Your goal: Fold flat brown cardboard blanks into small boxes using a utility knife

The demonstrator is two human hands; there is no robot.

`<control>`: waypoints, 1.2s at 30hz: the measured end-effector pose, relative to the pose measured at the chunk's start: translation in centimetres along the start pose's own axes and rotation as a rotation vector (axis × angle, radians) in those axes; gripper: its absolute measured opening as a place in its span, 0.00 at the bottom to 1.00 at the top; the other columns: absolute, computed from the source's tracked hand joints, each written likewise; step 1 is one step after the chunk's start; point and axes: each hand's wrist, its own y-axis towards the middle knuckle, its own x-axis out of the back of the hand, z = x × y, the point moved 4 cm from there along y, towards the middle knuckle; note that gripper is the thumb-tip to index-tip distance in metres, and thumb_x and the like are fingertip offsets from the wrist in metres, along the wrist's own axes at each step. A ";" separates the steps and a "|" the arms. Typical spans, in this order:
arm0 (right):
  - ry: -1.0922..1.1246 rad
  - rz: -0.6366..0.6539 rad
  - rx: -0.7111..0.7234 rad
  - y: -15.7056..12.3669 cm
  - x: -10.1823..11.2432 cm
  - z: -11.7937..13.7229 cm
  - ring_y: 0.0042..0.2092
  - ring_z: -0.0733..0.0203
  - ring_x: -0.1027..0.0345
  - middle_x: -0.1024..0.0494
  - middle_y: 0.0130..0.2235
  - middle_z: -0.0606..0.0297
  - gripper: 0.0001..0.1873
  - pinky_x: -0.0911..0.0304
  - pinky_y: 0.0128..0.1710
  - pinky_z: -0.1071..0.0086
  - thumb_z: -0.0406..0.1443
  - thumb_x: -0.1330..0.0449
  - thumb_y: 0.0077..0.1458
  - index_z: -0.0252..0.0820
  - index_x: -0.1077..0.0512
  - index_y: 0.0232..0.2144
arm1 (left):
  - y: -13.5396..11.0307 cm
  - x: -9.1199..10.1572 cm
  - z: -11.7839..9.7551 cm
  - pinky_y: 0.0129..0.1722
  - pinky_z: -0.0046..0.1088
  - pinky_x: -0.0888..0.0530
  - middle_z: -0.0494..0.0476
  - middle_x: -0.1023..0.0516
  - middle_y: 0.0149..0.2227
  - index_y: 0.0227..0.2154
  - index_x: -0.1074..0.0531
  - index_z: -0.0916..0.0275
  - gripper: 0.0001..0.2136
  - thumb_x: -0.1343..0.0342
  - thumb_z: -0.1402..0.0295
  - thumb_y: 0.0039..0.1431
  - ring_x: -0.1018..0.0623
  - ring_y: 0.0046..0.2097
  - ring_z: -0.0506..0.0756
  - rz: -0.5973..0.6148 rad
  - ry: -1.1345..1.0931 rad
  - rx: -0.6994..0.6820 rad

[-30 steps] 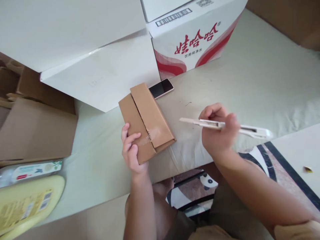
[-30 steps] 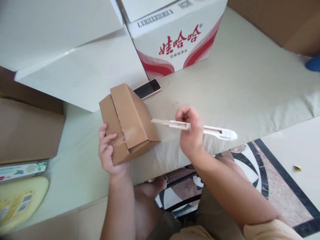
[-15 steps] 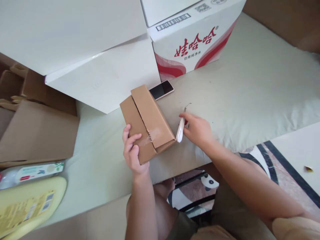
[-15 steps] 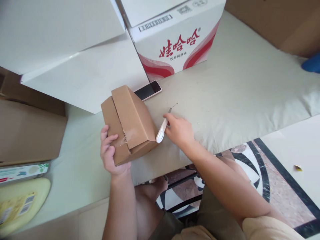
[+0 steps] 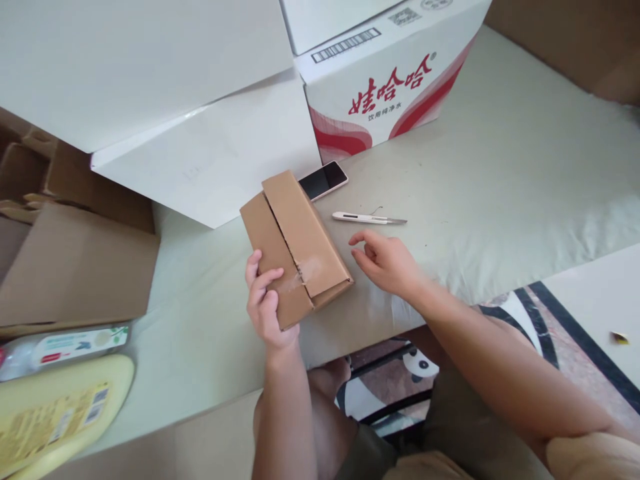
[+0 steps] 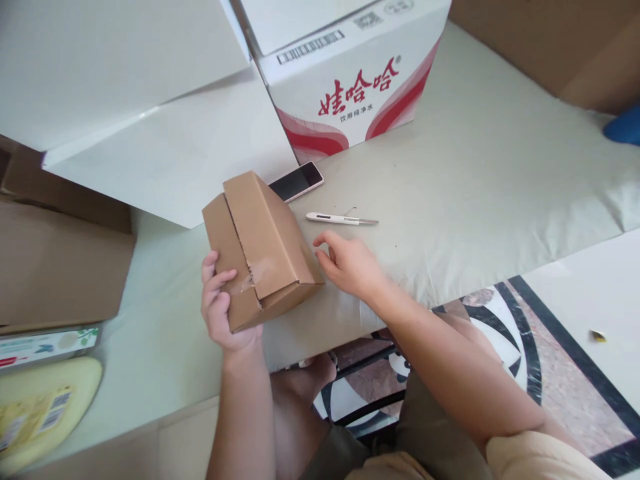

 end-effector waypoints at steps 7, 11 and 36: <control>0.030 -0.014 0.032 0.1 -0.3 -0.4 0.21 0.66 0.45 0.40 0.17 0.75 0.14 0.48 0.28 0.71 0.34 0.50 0.58 0.41 0.26 0.39 | 0.0 -0.1 0.0 0.66 0.39 0.41 0.51 0.29 0.60 0.36 0.21 0.58 0.15 0.55 0.72 0.57 0.36 0.65 0.57 -0.009 0.008 0.027; 0.039 -0.020 0.099 0.0 -0.5 -0.4 0.21 0.66 0.46 0.38 0.17 0.74 0.13 0.48 0.29 0.72 0.33 0.50 0.57 0.41 0.26 0.37 | 0.0 -0.2 -0.1 0.66 0.39 0.41 0.50 0.28 0.59 0.37 0.21 0.58 0.16 0.55 0.73 0.57 0.36 0.65 0.56 -0.008 -0.016 0.024; 0.001 0.054 0.177 -0.4 -1.2 0.2 0.26 0.65 0.40 0.29 0.25 0.68 0.12 0.47 0.31 0.72 0.31 0.49 0.56 0.41 0.27 0.37 | -0.1 -0.3 0.0 0.66 0.38 0.40 0.50 0.28 0.59 0.37 0.21 0.58 0.16 0.55 0.73 0.57 0.36 0.65 0.56 -0.015 -0.019 0.022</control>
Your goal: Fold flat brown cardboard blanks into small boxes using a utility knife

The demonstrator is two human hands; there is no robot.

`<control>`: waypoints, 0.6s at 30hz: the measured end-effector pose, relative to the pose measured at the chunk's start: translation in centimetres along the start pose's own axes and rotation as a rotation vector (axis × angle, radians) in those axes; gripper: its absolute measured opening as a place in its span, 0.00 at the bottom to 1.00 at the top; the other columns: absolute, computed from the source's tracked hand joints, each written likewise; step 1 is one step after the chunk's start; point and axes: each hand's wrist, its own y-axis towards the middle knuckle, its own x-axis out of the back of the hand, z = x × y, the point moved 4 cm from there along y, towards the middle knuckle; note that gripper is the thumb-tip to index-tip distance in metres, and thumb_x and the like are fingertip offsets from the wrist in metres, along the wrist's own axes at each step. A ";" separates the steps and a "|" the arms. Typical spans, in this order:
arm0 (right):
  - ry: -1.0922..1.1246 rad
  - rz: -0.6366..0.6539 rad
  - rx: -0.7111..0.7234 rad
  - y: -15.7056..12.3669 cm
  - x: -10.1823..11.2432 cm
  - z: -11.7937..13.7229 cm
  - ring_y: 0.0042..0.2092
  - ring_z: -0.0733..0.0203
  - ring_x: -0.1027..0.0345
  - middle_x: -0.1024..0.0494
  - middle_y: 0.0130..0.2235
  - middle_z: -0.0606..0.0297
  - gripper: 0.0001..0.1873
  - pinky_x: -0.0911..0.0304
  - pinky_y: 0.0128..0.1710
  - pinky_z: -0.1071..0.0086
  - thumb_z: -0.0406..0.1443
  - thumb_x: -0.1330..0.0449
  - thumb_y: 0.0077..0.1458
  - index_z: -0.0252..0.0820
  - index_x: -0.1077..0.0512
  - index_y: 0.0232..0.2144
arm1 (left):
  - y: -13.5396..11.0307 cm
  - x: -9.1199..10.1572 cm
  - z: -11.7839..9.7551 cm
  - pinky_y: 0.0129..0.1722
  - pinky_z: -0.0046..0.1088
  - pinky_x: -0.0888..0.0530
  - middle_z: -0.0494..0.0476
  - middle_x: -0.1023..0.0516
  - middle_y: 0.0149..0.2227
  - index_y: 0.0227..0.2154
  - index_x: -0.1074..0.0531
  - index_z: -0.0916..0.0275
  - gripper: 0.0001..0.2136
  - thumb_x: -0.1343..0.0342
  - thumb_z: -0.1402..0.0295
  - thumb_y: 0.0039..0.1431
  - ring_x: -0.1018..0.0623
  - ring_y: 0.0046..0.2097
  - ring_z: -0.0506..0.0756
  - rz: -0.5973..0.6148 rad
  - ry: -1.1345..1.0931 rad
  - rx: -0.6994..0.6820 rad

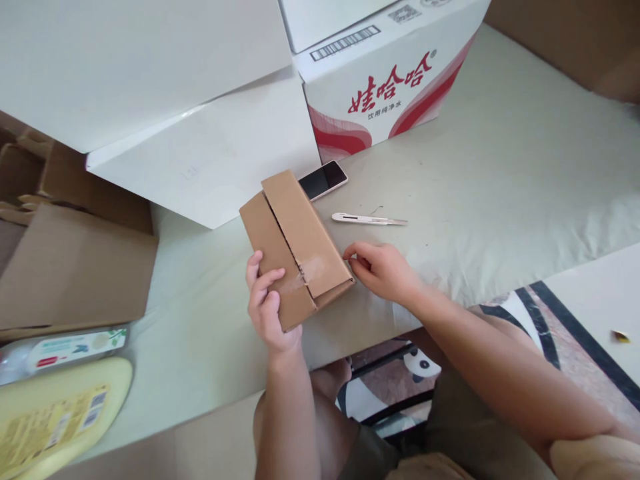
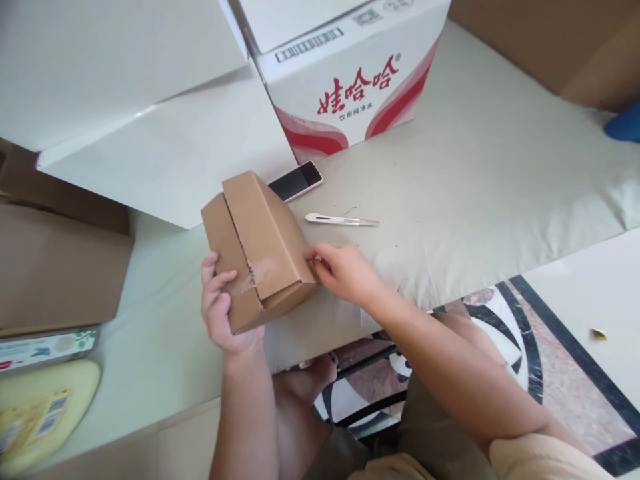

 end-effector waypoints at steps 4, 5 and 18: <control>0.004 0.012 -0.008 0.0 0.0 0.0 0.26 0.65 0.40 0.28 0.25 0.68 0.11 0.47 0.31 0.72 0.31 0.49 0.55 0.42 0.27 0.37 | 0.0 0.1 0.1 0.65 0.40 0.39 0.51 0.29 0.59 0.36 0.22 0.57 0.15 0.55 0.71 0.57 0.36 0.65 0.58 -0.015 0.034 0.018; 0.005 0.017 -0.013 -0.1 -0.1 0.0 0.26 0.65 0.40 0.29 0.25 0.68 0.11 0.48 0.30 0.72 0.32 0.49 0.56 0.42 0.28 0.38 | 0.0 0.1 0.1 0.65 0.40 0.39 0.52 0.29 0.59 0.35 0.22 0.57 0.14 0.54 0.70 0.57 0.36 0.65 0.58 -0.017 0.038 0.020; 0.003 0.062 -0.066 -0.2 -0.4 0.0 0.24 0.64 0.39 0.29 0.24 0.69 0.10 0.49 0.30 0.70 0.33 0.50 0.57 0.43 0.30 0.38 | 0.0 -0.1 0.0 0.66 0.40 0.41 0.52 0.28 0.59 0.36 0.22 0.58 0.15 0.55 0.72 0.57 0.36 0.65 0.58 -0.019 0.013 0.004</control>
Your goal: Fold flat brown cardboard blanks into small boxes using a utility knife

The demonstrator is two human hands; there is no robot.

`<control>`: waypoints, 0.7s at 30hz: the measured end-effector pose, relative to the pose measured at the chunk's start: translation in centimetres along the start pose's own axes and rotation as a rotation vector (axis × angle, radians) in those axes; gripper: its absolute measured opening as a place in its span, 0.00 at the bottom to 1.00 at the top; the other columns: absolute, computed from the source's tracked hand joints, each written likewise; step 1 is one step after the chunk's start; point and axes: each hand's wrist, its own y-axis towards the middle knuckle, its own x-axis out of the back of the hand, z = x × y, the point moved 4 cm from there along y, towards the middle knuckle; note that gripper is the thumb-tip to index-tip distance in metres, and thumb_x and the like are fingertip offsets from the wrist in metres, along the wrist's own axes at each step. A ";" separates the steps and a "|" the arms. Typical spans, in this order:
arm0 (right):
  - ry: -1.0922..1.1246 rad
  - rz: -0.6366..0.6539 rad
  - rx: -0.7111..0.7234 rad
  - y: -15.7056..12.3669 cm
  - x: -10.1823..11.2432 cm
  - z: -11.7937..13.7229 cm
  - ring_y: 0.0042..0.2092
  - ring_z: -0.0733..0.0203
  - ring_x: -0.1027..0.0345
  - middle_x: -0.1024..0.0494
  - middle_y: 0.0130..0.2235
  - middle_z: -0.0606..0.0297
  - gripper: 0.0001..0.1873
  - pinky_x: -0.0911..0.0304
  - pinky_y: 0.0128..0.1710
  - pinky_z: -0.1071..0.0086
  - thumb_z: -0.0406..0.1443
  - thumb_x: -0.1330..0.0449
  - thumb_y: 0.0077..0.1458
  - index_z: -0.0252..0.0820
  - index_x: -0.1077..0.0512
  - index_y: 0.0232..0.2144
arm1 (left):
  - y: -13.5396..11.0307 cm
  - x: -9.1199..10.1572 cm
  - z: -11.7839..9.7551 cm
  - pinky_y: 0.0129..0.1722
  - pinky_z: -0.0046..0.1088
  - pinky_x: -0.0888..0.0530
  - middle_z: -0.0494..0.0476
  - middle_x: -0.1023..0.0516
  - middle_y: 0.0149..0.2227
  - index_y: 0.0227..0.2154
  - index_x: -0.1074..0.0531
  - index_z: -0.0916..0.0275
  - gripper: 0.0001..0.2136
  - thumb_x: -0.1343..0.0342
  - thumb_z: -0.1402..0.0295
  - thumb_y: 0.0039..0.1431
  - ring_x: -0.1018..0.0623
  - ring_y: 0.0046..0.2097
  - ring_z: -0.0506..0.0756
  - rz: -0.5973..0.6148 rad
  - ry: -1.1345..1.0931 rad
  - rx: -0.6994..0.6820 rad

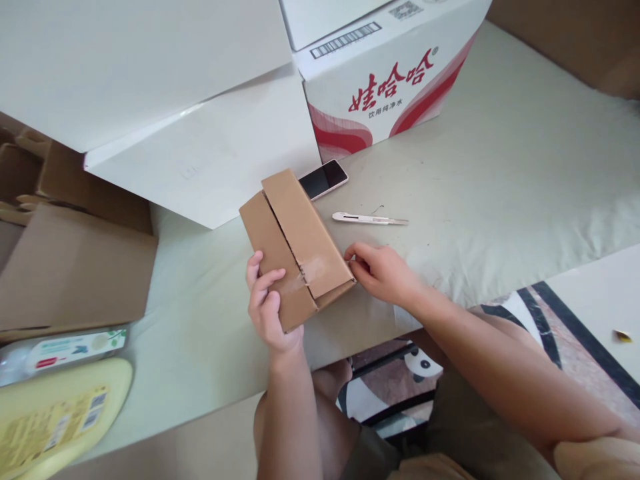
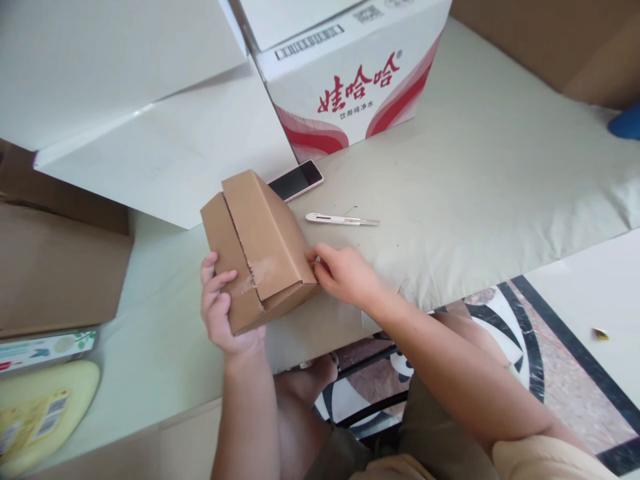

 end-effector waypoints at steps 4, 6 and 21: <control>0.003 -0.002 -0.011 0.0 -0.1 0.0 0.24 0.64 0.39 0.29 0.23 0.69 0.10 0.49 0.30 0.70 0.33 0.50 0.57 0.43 0.30 0.38 | 0.0 0.1 0.1 0.65 0.42 0.39 0.54 0.29 0.58 0.35 0.23 0.59 0.14 0.55 0.70 0.57 0.36 0.65 0.59 -0.013 0.040 0.009; 0.001 -0.001 -0.012 0.0 -0.1 0.0 0.24 0.63 0.40 0.29 0.23 0.69 0.10 0.49 0.29 0.70 0.33 0.50 0.57 0.43 0.30 0.38 | 0.0 0.2 0.1 0.65 0.43 0.39 0.55 0.29 0.58 0.34 0.24 0.59 0.13 0.55 0.69 0.57 0.36 0.65 0.60 -0.019 0.072 0.013; 0.012 0.094 -0.118 -0.3 -1.1 -0.2 0.27 0.59 0.38 0.33 0.24 0.67 0.09 0.50 0.29 0.68 0.37 0.56 0.62 0.45 0.38 0.34 | 0.1 0.0 0.1 0.65 0.43 0.39 0.54 0.28 0.57 0.33 0.23 0.58 0.13 0.54 0.69 0.56 0.37 0.65 0.60 -0.029 0.042 0.014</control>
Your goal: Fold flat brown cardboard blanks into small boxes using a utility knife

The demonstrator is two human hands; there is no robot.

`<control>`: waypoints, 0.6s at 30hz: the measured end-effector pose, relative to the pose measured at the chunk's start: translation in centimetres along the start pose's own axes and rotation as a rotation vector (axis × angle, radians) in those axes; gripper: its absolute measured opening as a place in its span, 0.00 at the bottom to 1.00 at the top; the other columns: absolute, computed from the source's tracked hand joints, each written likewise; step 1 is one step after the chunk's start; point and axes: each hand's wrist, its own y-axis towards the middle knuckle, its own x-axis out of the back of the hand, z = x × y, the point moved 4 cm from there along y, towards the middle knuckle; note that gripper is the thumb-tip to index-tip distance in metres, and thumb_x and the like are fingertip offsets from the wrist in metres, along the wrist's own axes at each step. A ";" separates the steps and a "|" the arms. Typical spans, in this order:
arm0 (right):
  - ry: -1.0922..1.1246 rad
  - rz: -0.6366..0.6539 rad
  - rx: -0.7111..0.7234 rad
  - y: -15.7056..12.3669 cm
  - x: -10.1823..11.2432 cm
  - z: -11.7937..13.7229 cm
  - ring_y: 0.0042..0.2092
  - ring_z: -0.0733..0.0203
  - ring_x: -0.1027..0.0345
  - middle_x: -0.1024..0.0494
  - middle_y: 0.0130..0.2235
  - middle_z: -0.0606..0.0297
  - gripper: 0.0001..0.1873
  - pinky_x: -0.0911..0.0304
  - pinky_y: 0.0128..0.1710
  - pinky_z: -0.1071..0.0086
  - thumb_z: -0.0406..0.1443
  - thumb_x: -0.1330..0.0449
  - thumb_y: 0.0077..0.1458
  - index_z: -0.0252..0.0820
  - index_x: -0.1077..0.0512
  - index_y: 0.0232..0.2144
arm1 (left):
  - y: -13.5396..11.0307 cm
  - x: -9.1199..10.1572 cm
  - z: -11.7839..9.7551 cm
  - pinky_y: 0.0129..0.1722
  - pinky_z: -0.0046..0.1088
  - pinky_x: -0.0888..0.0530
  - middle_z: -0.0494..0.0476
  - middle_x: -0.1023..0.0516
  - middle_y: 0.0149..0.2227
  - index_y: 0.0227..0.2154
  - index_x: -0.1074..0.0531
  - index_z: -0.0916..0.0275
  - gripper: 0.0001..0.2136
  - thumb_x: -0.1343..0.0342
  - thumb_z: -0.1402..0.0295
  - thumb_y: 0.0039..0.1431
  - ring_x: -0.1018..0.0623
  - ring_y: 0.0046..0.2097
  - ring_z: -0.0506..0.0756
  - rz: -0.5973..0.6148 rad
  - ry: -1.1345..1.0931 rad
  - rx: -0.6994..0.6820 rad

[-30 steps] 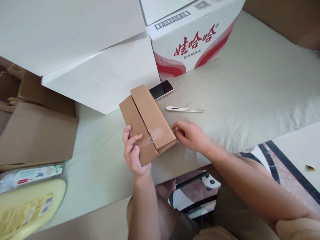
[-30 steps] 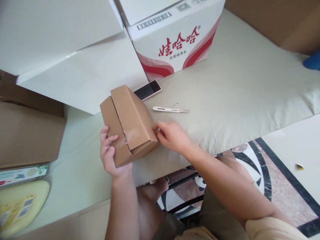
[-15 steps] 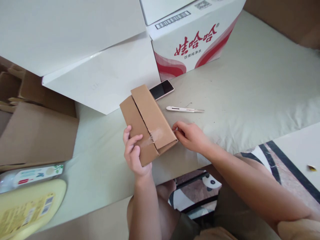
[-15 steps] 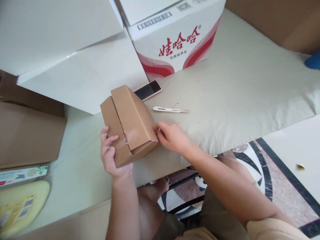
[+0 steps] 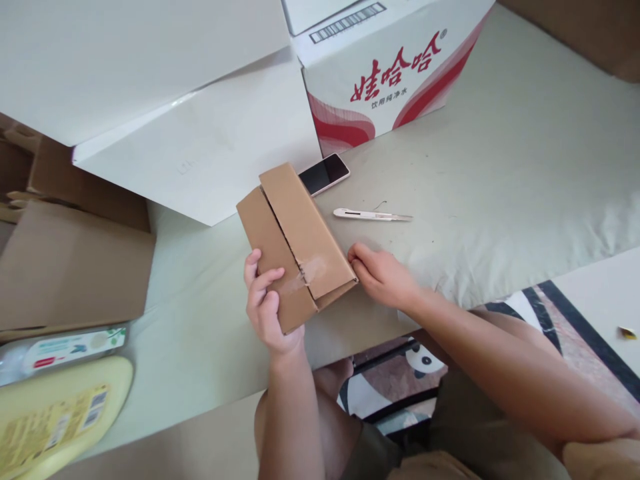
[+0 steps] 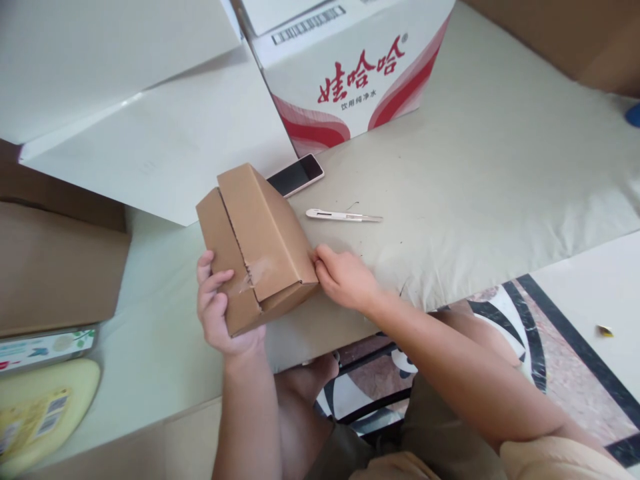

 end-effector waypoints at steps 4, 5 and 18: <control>0.013 0.006 -0.004 0.1 -0.2 -0.2 0.27 0.59 0.38 0.32 0.25 0.67 0.09 0.50 0.29 0.67 0.38 0.57 0.62 0.45 0.38 0.34 | 0.0 0.0 0.0 0.64 0.45 0.38 0.55 0.28 0.57 0.33 0.24 0.58 0.12 0.55 0.68 0.56 0.36 0.65 0.61 -0.007 0.042 0.005; 0.015 0.008 -0.003 0.1 -0.2 -0.2 0.27 0.59 0.38 0.32 0.25 0.67 0.09 0.50 0.29 0.67 0.37 0.57 0.62 0.45 0.38 0.34 | 0.0 0.0 0.0 0.64 0.45 0.38 0.55 0.28 0.57 0.33 0.24 0.58 0.12 0.55 0.67 0.56 0.36 0.65 0.61 -0.005 0.045 0.005; -0.032 0.029 -0.027 0.2 0.1 0.1 0.37 0.54 0.29 0.21 0.38 0.59 0.14 0.43 0.37 0.64 0.40 0.55 0.64 0.42 0.32 0.42 | 0.7 1.5 0.1 0.65 0.39 0.39 0.51 0.27 0.57 0.34 0.21 0.57 0.12 0.50 0.71 0.57 0.35 0.64 0.57 0.031 -0.045 0.061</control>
